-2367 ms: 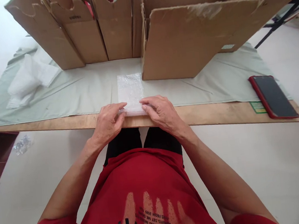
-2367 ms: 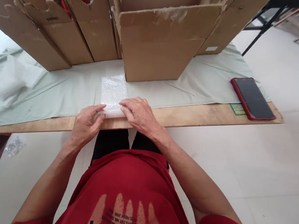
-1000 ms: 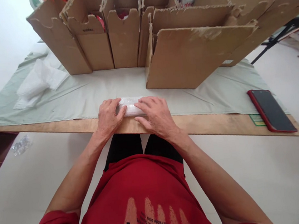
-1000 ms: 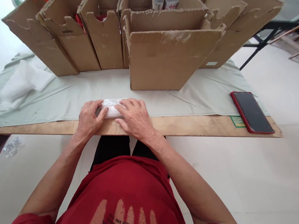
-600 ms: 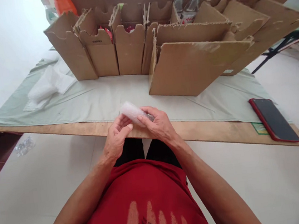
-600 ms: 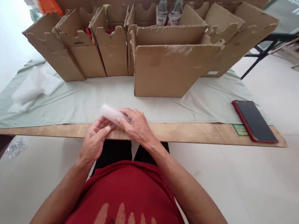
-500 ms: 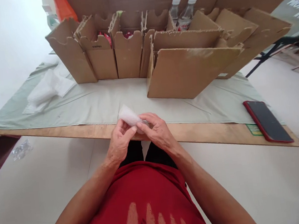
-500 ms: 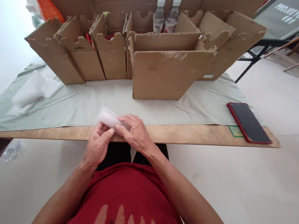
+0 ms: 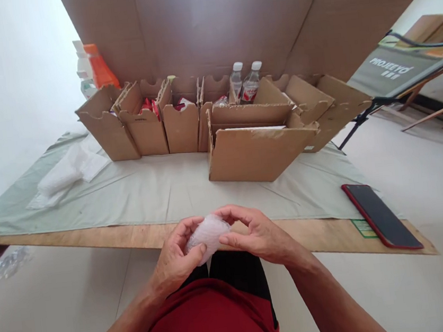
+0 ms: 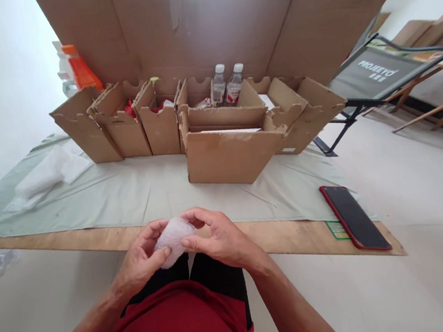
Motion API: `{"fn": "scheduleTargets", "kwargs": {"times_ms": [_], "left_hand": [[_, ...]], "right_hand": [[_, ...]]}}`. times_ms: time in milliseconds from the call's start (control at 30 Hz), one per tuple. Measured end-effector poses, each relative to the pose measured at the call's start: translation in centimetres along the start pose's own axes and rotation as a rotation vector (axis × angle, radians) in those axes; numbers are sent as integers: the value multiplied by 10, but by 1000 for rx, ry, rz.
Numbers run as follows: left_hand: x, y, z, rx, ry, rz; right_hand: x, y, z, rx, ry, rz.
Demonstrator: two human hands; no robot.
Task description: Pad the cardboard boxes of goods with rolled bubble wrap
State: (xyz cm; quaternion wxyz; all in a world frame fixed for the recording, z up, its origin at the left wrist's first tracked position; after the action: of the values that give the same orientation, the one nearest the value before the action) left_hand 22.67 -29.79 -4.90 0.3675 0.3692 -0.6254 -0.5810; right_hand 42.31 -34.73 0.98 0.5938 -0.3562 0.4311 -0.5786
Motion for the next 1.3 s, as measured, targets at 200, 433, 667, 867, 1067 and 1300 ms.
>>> {"fn": "scheduleTargets", "kwargs": {"times_ms": [200,433,667,867,1067,1300], "left_hand": [[-18,13,-6,-322,-109,-255],[-126,101,-19,-502,104,-822],[-172,92,-54,-425,109,-734],[-164,81,-55,-377,171,-672],[-166,75,-57,-290,173,-632],[-161,69,-61,-243,140,-651]], "right_hand": [[1,-13,35,241,27,64],[-21,-62,150,251,663,197],[-122,-76,170,542,616,303],[-179,-73,147,828,296,218],[-176,-71,153,869,244,119],[-190,-77,125,1267,-46,146]]}}
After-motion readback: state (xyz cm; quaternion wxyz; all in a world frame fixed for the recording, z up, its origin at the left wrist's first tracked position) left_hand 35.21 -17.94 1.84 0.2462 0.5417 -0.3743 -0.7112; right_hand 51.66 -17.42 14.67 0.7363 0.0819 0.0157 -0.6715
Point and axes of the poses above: each hand's wrist, its own x-axis away from the middle knuckle, its own z-axis out of the back of the hand, y = z × x, the point moved 2 cm from there along -x, towards the middle knuckle, and after that the axes turned 9 degrees about y, right-handed, at the moved point
